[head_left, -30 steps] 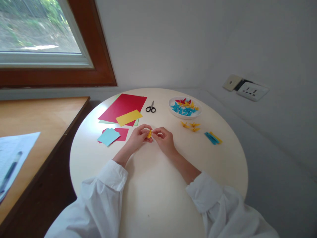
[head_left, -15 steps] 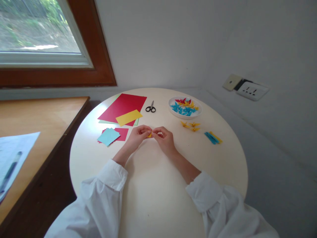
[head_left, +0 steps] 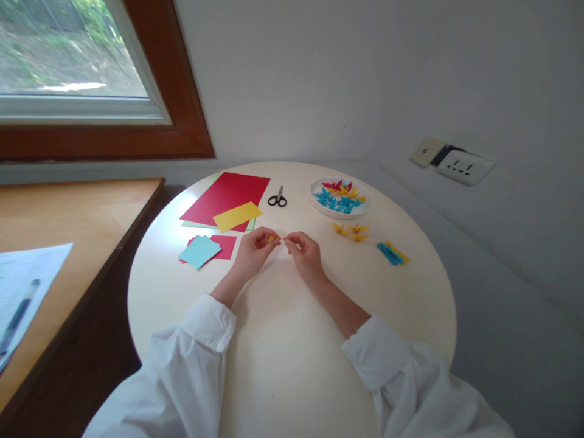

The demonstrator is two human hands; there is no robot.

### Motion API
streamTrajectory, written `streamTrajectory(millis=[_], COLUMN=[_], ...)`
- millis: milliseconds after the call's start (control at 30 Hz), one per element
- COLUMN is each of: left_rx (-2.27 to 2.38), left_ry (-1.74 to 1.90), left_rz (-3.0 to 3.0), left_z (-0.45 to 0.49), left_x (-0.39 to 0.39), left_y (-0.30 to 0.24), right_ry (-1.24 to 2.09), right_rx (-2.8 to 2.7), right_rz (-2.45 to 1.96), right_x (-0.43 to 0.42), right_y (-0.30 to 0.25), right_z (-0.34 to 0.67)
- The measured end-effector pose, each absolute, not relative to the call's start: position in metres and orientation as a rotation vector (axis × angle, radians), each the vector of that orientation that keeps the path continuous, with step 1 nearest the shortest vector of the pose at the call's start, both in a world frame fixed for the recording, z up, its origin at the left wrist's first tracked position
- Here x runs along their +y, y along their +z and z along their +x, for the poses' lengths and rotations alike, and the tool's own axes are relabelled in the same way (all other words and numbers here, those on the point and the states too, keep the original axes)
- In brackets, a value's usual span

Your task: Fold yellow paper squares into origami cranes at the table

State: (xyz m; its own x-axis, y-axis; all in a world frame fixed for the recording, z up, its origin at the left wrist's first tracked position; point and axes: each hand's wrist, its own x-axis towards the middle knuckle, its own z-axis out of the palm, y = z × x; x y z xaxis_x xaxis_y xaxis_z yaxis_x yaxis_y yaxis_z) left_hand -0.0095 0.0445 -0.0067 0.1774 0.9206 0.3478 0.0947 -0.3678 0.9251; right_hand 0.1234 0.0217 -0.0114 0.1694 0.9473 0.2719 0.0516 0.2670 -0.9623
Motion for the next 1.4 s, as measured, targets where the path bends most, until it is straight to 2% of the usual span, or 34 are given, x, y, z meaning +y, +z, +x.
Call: streamTrajectory(millis=[400,1133,1400], left_rx=[1.127,1.112,1.176], left_ry=[1.134,1.036,1.121], left_rz=[2.149,2.386,2.305], left_z=[-0.008,-0.011,-0.01], left_x=[0.03,0.027,0.028], left_y=[0.002,0.004,0.001], right_ry=[0.897,0.885,0.962], right_rx=[-1.252,-1.249,-1.194], right_rz=[-1.097,-1.17,-1.15], right_x=[0.023,0.026,0.026], right_y=[-0.006,-0.011,-0.013], right_z=[0.124,0.125,0.124])
